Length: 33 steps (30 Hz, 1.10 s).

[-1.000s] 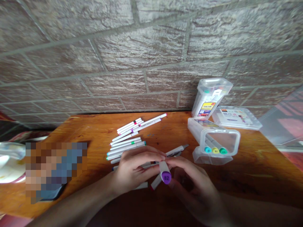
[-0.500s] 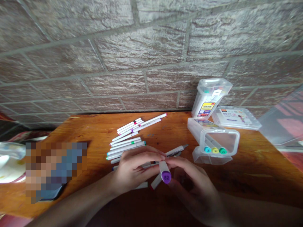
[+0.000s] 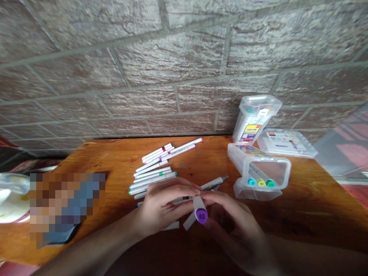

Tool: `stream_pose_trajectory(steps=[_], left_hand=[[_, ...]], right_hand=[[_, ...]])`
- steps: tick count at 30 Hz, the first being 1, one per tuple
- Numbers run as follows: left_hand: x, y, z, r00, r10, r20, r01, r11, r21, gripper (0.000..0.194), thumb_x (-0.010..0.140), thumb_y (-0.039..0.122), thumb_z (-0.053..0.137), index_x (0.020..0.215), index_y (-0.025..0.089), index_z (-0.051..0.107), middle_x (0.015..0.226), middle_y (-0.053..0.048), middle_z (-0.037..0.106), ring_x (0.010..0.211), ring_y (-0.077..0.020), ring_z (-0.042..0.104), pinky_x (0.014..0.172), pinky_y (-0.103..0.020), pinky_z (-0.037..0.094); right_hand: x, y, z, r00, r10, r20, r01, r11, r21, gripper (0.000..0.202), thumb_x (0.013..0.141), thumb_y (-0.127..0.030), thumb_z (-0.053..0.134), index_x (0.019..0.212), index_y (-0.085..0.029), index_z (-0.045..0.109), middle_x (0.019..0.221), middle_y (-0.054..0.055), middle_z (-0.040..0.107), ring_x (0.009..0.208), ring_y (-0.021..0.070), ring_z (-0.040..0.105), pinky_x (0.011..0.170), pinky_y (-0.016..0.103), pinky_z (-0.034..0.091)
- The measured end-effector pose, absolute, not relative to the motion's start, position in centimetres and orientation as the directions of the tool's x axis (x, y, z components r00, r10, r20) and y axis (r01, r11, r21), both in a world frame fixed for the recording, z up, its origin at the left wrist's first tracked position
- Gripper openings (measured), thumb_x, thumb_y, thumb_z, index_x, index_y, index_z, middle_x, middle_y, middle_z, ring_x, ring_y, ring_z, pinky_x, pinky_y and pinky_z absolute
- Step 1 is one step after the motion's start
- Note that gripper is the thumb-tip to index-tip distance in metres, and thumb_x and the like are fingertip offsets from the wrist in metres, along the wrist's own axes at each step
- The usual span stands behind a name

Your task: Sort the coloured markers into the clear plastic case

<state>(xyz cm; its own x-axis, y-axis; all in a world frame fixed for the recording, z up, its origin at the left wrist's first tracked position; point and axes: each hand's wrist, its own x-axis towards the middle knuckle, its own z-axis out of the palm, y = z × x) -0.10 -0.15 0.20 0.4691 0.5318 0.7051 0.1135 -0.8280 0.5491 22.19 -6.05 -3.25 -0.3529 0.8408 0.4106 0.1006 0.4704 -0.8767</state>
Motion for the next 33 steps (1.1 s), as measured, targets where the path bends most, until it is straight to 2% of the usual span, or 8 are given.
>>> stream_pose_trajectory(steps=[6,15,20,26,33], left_hand=[[-0.13,-0.11,0.08,0.470,0.522,0.711,0.118,-0.836,0.536,0.026,0.087,0.015,0.088,0.111,0.017,0.080,0.100,-0.013,0.086,0.088,-0.0224,0.085,0.080,-0.026,0.070],[-0.13,-0.18,0.29,0.472,0.531,0.704,0.123,-0.830,0.544,0.026,0.087,0.015,0.087,0.112,0.018,0.080,0.101,-0.013,0.086,0.088,-0.0225,0.085,0.080,-0.026,0.070],[-0.17,-0.19,0.24,0.476,0.529,0.702,0.119,-0.830,0.545,0.026,0.087,0.015,0.087,0.111,0.017,0.080,0.101,-0.013,0.086,0.088,-0.0225,0.084,0.080,-0.027,0.070],[-0.18,-0.18,0.05,0.472,0.522,0.710,0.101,-0.832,0.545,0.029,0.083,0.009,0.089,0.110,0.014,0.080,0.101,-0.014,0.085,0.090,-0.0225,0.084,0.082,-0.026,0.069],[-0.18,-0.20,0.03,0.471,0.533,0.703,0.119,-0.828,0.548,0.027,0.084,0.012,0.089,0.110,0.016,0.080,0.102,-0.013,0.086,0.090,-0.0225,0.084,0.082,-0.026,0.069]], right_hand=[[22.21,-5.88,-3.41,-0.355,0.838,0.414,0.098,0.474,-0.875,0.045,0.102,-0.016,0.065,0.143,-0.034,0.059,0.099,0.001,0.076,0.062,0.0138,0.061,0.056,0.024,0.050],[22.17,-5.97,-3.22,-0.351,0.842,0.409,0.101,0.469,-0.878,0.044,0.101,-0.015,0.065,0.141,-0.032,0.060,0.082,-0.003,0.072,0.059,0.0139,0.060,0.054,0.022,0.048],[22.15,-5.93,-3.10,-0.351,0.840,0.414,0.102,0.473,-0.875,0.043,0.101,-0.015,0.066,0.141,-0.031,0.061,0.089,-0.001,0.075,0.060,0.0138,0.062,0.055,0.023,0.050],[22.14,-5.90,-3.10,-0.357,0.839,0.410,0.102,0.471,-0.876,0.045,0.101,-0.014,0.065,0.142,-0.032,0.060,0.086,-0.001,0.073,0.059,0.0141,0.060,0.052,0.023,0.047],[22.16,-6.01,-3.32,-0.369,0.846,0.385,0.101,0.448,-0.888,0.045,0.102,-0.016,0.065,0.143,-0.035,0.059,0.082,-0.003,0.070,0.059,0.0138,0.058,0.054,0.023,0.047]])
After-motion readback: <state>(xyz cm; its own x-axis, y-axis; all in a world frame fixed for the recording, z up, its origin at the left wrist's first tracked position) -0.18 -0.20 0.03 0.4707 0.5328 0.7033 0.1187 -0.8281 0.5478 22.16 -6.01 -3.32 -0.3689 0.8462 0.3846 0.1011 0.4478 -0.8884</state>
